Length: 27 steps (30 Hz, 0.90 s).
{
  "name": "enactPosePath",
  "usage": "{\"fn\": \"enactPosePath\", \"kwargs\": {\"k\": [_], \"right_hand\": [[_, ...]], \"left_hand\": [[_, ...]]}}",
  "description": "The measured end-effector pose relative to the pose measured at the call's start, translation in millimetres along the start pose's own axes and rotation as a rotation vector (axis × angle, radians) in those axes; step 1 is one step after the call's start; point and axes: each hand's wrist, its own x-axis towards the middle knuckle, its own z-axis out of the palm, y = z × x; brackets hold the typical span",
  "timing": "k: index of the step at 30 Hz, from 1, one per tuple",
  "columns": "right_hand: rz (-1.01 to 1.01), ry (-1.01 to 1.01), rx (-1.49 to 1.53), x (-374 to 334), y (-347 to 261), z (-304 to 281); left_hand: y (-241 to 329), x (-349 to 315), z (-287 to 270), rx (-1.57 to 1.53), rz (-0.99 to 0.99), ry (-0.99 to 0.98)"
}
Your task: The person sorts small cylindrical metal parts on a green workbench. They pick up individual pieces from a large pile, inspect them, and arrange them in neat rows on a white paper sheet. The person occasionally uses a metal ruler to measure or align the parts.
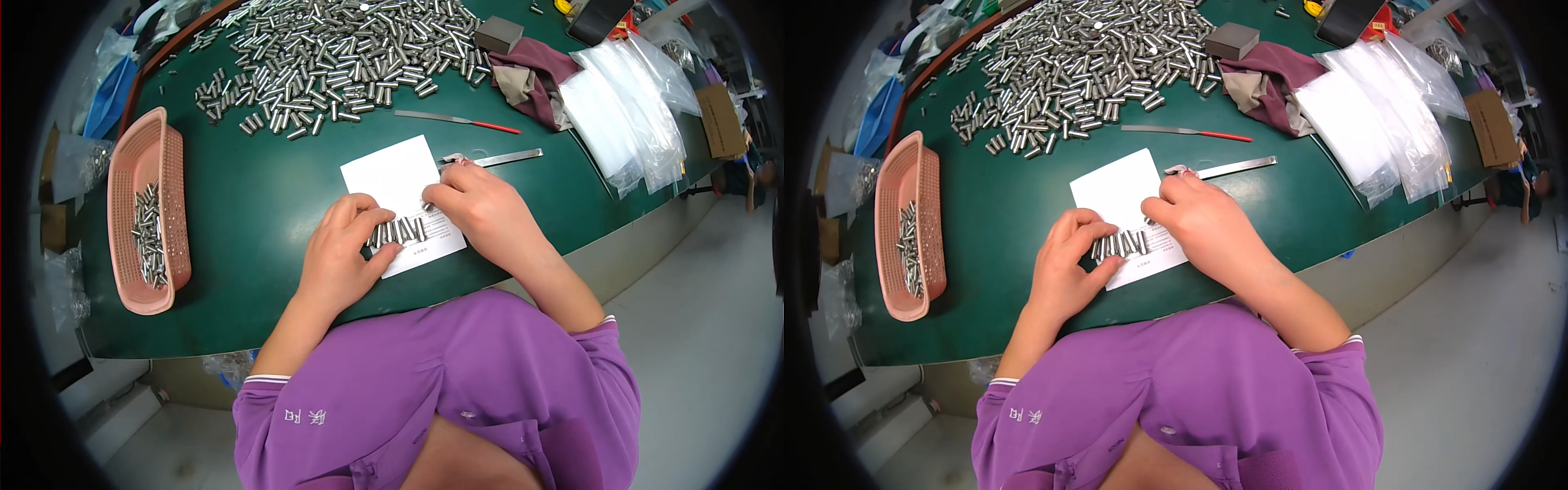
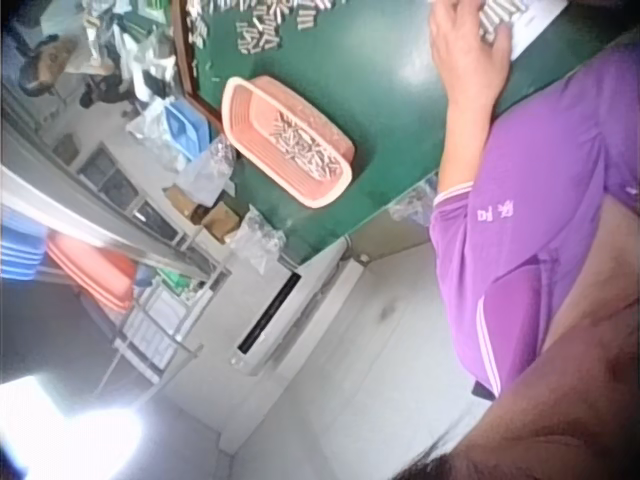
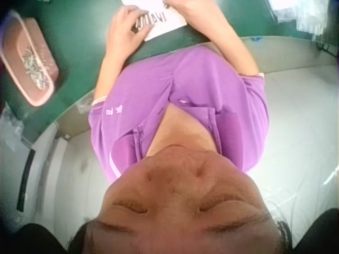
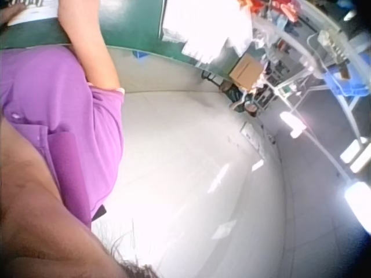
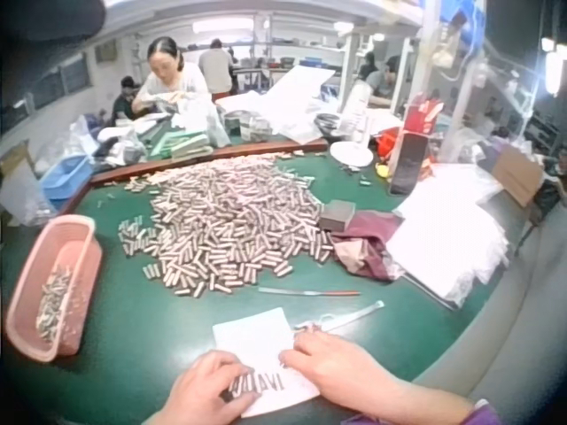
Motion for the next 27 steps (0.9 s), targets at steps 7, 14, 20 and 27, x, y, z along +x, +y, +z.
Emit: {"fn": "enactPosePath", "kwargs": {"k": [7,14,20,27], "right_hand": [[-0.002,0.044,0.227,-15.5,-0.1,6.8],[0.13,-0.028,0.24,-17.6,-9.9,-4.5],[0.152,-0.012,0.208,-20.9,-9.4,1.3],[0.189,-0.017,0.249,-25.0,-5.6,-0.9]], "left_hand": [[4.8,2.5,0.5,0.011,0.024,-0.025],[4.6,2.7,2.5,0.044,0.022,-0.035],[6.1,4.0,6.3,0.036,0.047,-0.022],[8.0,5.6,7.4,-0.019,0.09,-0.021]]}}
